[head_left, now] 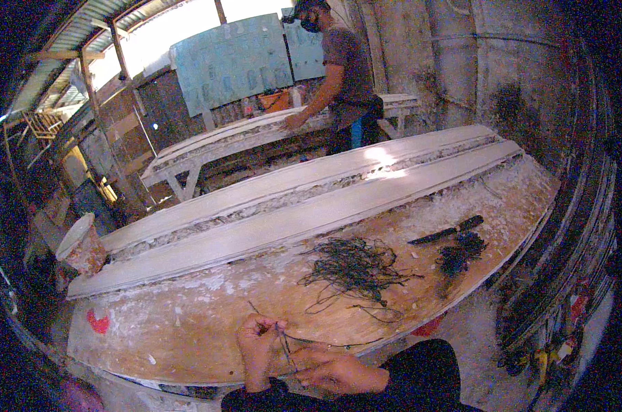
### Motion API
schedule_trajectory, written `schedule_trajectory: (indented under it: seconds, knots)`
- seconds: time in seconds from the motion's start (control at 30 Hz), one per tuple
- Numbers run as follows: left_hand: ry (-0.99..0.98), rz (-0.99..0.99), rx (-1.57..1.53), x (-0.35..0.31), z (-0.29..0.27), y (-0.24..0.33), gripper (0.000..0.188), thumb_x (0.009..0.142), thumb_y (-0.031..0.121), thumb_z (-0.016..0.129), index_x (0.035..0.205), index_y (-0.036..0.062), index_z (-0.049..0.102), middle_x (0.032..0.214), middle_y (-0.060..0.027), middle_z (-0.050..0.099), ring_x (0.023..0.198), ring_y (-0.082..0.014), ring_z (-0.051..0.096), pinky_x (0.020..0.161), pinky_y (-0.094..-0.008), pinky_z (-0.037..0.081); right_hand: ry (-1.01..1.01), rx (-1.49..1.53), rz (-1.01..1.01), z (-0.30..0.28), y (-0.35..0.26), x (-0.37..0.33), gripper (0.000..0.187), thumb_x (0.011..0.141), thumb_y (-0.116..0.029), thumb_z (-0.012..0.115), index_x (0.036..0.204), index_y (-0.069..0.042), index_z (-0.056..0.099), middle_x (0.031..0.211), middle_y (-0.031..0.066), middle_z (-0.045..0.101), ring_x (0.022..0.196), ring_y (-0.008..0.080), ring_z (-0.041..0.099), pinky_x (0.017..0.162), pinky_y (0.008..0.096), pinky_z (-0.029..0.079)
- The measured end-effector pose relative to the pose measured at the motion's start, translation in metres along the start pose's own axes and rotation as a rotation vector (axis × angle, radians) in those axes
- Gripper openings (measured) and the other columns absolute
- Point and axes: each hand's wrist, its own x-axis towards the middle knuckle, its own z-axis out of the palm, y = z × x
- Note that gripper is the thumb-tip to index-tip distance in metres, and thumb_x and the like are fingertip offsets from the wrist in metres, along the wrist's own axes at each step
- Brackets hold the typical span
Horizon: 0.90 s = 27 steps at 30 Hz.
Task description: The person sits at a workbench and repeatedly picks up black cable ties, loops them, and tightens them by hand. A coworker in the background works on a long white panel. The person continues handling individual ties throughout the clip.
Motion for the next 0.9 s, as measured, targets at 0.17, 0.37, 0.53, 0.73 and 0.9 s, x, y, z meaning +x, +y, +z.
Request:
schedule_trajectory:
  seconds: [0.17,0.37,0.53,0.73,0.9]
  knots:
    - [-0.002,0.025,0.089,0.001,0.002,-0.005,0.013,0.070,-0.005,0.062,0.074,0.0036,0.053,0.072,-0.0055,0.060,0.065,-0.0119,0.058,0.060,-0.0219,0.046,0.051,-0.025,0.016,-0.018,0.003,-0.004,0.017,0.073,-0.016,0.063,0.090,-0.012,0.065,0.100,0.0016,0.058,0.109,0.0263,0.044,0.090,0.0373,0.036]
    - [-0.155,0.070,0.159,-0.002,0.009,-0.022,0.012,0.070,-0.009,0.057,0.074,0.0019,0.056,0.075,-0.0064,0.062,0.063,-0.0132,0.058,0.061,-0.0220,0.046,0.072,0.037,0.016,-0.023,0.002,-0.006,0.014,0.070,-0.013,0.066,0.085,-0.014,0.065,0.088,-0.0006,0.060,0.102,0.0224,0.048,0.087,0.0357,0.038]
    - [-0.246,-0.049,0.181,-0.009,0.019,-0.025,0.012,0.070,-0.008,0.057,0.076,0.0020,0.059,0.076,-0.0050,0.062,0.064,-0.0120,0.057,0.063,-0.0221,0.046,0.216,0.058,0.120,-0.025,0.006,-0.011,0.012,0.068,-0.011,0.067,0.078,-0.010,0.061,0.085,0.0018,0.060,0.093,0.0233,0.052,0.083,0.0355,0.040]
    - [-0.551,0.015,0.270,-0.017,0.027,-0.008,0.010,0.071,0.000,0.061,0.080,0.0029,0.060,0.079,-0.0038,0.060,0.073,-0.0126,0.056,0.068,-0.0252,0.046,0.482,0.029,0.443,-0.040,0.010,-0.024,0.011,0.066,-0.004,0.062,0.075,-0.007,0.057,0.084,0.0076,0.058,0.089,0.0229,0.053,0.079,0.0338,0.041]
    - [-1.106,0.329,0.412,-0.039,0.050,0.015,0.018,0.076,0.022,0.062,0.081,0.0052,0.058,0.080,-0.0051,0.057,0.075,-0.0188,0.057,0.069,-0.0281,0.045,0.841,-0.011,0.525,-0.052,0.021,-0.024,0.015,0.064,0.004,0.055,0.077,-0.004,0.055,0.083,0.0097,0.057,0.086,0.0209,0.053,0.079,0.0305,0.041]
